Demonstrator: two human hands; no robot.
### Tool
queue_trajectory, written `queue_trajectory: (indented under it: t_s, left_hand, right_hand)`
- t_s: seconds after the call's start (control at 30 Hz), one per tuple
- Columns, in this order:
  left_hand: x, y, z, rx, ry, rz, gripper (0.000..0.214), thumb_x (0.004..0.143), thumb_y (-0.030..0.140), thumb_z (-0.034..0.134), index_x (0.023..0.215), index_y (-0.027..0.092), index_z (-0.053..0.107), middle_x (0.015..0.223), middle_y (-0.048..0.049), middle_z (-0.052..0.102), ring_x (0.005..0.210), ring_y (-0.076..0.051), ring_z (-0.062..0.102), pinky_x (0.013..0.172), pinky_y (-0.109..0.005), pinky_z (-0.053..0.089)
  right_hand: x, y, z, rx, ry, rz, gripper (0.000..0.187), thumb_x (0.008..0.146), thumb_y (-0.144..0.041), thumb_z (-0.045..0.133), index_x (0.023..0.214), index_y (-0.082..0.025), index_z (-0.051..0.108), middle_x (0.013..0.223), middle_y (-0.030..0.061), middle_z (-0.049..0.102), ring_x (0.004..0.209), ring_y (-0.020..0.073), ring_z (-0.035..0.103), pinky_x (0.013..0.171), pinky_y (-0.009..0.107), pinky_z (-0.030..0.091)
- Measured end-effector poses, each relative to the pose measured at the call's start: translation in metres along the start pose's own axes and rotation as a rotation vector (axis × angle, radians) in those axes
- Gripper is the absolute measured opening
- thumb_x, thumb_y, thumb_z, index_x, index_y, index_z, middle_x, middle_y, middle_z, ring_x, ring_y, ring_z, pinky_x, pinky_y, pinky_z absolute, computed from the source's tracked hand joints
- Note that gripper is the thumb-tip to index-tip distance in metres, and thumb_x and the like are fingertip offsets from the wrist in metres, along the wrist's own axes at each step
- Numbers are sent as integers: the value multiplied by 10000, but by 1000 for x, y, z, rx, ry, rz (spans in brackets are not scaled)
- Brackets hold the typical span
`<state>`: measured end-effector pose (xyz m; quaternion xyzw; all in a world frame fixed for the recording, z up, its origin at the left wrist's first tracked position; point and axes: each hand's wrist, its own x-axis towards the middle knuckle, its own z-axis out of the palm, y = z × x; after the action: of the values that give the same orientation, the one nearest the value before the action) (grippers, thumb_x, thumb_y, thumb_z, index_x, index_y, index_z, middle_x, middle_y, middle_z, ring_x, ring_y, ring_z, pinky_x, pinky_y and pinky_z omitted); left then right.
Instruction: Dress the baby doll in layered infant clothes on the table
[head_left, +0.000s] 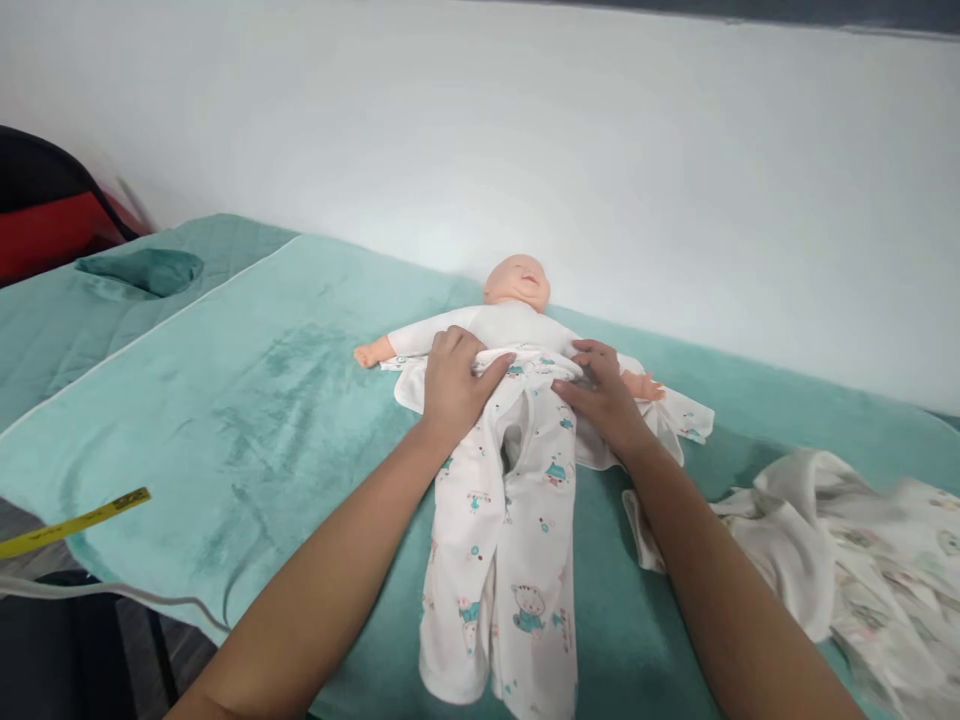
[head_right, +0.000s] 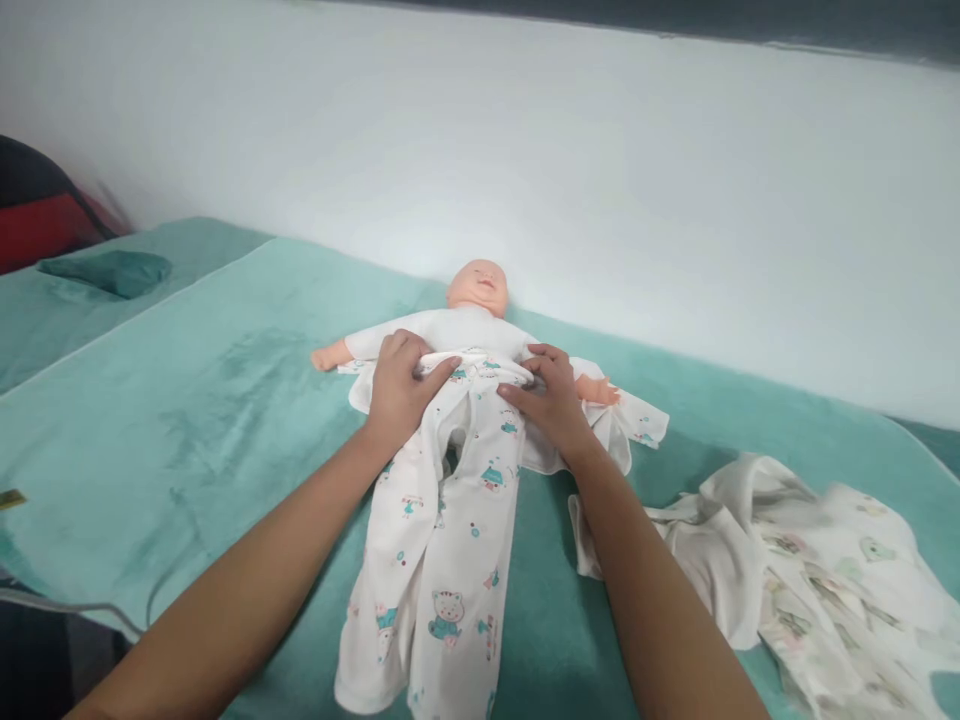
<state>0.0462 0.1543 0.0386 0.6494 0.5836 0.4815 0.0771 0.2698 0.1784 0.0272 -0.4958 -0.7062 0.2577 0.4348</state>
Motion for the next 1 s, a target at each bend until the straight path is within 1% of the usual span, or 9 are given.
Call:
queue_trajectory:
  t_s: [0.17, 0.33, 0.43, 0.5, 0.63, 0.7, 0.8, 0.87, 1.0]
  left_hand:
    - [-5, 2, -4, -99, 1, -84, 500, 900, 532, 547, 581, 223, 316, 604, 13, 403, 681, -165, 447, 671, -312, 384]
    - [-1, 0, -11, -276, -137, -165, 516, 884, 553, 526, 552, 207, 337, 556, 40, 325, 589, -126, 359, 599, -286, 329]
    - [2, -6, -31, -355, -354, -186, 371, 809, 504, 635, 646, 202, 497, 651, 39, 470, 664, -133, 457, 632, -267, 375]
    - [1, -11, -48, -435, -531, -217, 273, 729, 435, 725, 836, 208, 618, 829, 19, 594, 801, -161, 546, 693, -260, 426]
    - [-7, -21, -70, -571, -723, -251, 490, 670, 316, 752, 1137, 231, 631, 1123, -24, 627, 1027, -206, 573, 818, -274, 461]
    - [-15, -21, -68, -510, -671, -258, 414, 673, 317, 737, 1059, 209, 633, 1013, -9, 624, 919, -182, 569, 759, -263, 447]
    - [-31, -18, -56, -381, -494, -236, 181, 681, 250, 673, 830, 187, 593, 787, 32, 562, 741, -142, 507, 667, -250, 393]
    - [-42, -13, -48, -312, -325, -190, 90, 679, 178, 610, 747, 188, 552, 738, 35, 550, 725, -139, 494, 681, -257, 385]
    - [-52, -9, -39, -262, -91, -186, 136, 680, 119, 557, 790, 197, 543, 791, 24, 586, 770, -151, 511, 757, -278, 409]
  right_hand:
    - [-7, -7, -1, 120, 160, 28, 260, 716, -416, 767, 764, -239, 583, 1036, 29, 563, 1048, 221, 561, 961, 390, 440]
    - [-15, -7, -4, 302, 62, 158, 285, 721, -435, 782, 696, -229, 587, 723, -32, 540, 693, 150, 495, 682, 295, 432]
    - [-18, -5, -6, 385, -16, 212, 375, 710, -461, 797, 613, -219, 528, 615, -50, 456, 599, 127, 415, 582, 270, 365]
    - [-19, -5, -6, 403, -74, 238, 447, 717, -480, 791, 572, -213, 464, 573, -58, 396, 570, 115, 367, 551, 263, 318]
    - [-22, -9, -12, 360, -172, 230, 443, 763, -521, 745, 617, -208, 466, 597, -62, 394, 592, 110, 365, 559, 250, 306]
    - [-26, -13, -18, 344, -305, 218, 365, 738, -502, 772, 758, -204, 560, 698, -48, 494, 665, 126, 445, 602, 248, 355]
    - [-39, -23, -27, 278, -488, 221, 449, 648, -440, 849, 950, -211, 610, 866, -21, 584, 791, 162, 523, 680, 265, 404]
    - [-49, -30, -27, 177, -453, 197, 402, 651, -452, 839, 870, -209, 604, 840, -24, 570, 781, 161, 509, 688, 270, 392]
    - [-68, -38, -11, 20, -167, 196, 391, 750, -512, 714, 657, -216, 475, 630, -57, 419, 634, 132, 384, 607, 274, 308]
